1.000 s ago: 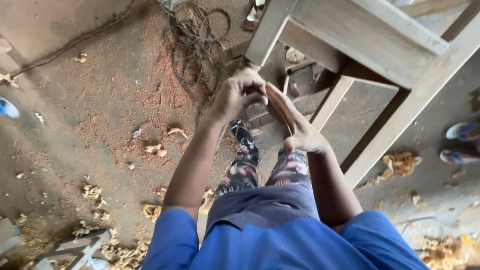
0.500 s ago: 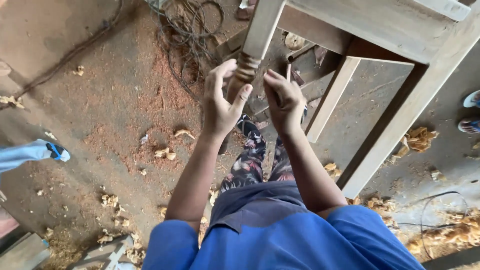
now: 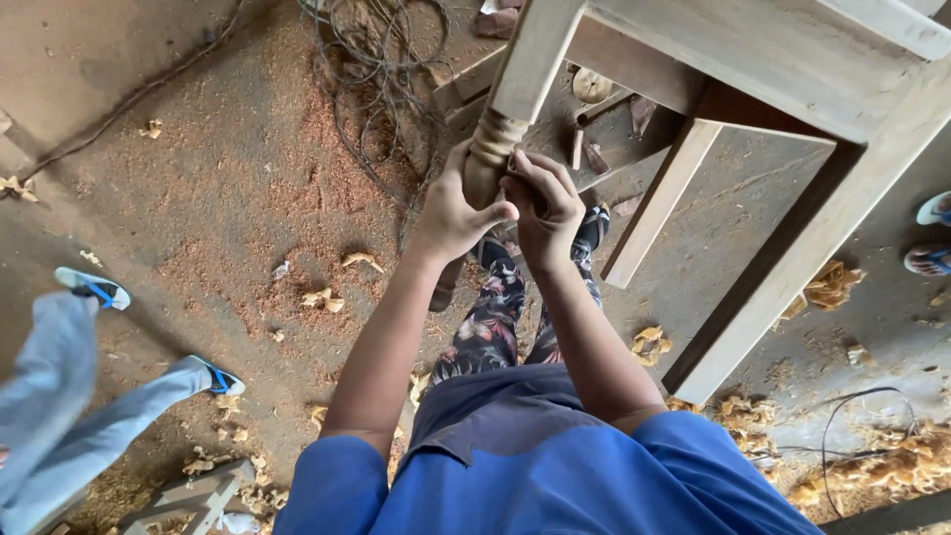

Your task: The person sands a wooden table leg using a sanding block. They hold the leg with one hand and rub the sanding block along the curved and grooved surfaces with the other hand, focusing on smoothing the wood.

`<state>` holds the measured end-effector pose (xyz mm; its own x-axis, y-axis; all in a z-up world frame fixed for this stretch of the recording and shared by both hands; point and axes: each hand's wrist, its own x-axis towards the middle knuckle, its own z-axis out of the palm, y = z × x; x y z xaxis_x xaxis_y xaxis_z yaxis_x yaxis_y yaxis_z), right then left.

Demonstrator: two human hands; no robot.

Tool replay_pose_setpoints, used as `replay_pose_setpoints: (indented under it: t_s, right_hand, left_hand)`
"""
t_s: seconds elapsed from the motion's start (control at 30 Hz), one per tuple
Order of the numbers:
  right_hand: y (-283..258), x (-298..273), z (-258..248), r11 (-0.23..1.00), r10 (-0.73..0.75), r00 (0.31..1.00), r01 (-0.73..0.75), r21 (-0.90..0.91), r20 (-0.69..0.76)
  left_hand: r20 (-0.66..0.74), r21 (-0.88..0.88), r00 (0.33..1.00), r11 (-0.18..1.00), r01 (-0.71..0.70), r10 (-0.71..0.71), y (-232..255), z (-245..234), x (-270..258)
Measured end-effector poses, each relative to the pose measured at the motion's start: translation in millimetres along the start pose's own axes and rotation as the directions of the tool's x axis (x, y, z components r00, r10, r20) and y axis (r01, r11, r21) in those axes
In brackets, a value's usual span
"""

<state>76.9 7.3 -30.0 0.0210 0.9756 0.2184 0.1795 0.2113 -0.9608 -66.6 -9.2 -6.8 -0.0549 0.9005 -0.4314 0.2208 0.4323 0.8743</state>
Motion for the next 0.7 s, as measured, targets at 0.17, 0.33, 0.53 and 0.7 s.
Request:
replay_pose_setpoints:
  t_s: [0.17, 0.33, 0.53, 0.7]
  right_hand:
    - [-14, 29, -23, 0.885, -0.185, 0.946, 0.279, -0.374, 0.267]
    - [3, 35, -27, 0.865, -0.263, 0.906, 0.374, -0.335, 0.331]
    - [39, 37, -35, 0.903, -0.259, 0.892, 0.360, -0.236, 0.370]
    - [47, 37, -23, 0.894, -0.334, 0.887, 0.405, -0.193, 0.318]
  left_hand:
    - [-0.026, 0.060, 0.997, 0.995, 0.080, -0.078, 7, -1, -4]
    - [-0.079, 0.201, 0.981, 0.961, 0.188, -0.176, 19, 5, -2]
    - [-0.101, 0.171, 0.971, 0.958, 0.230, -0.215, 20, 6, 0]
    - [-0.100, 0.175, 0.979, 0.966, 0.193, -0.177, 25, 4, 5]
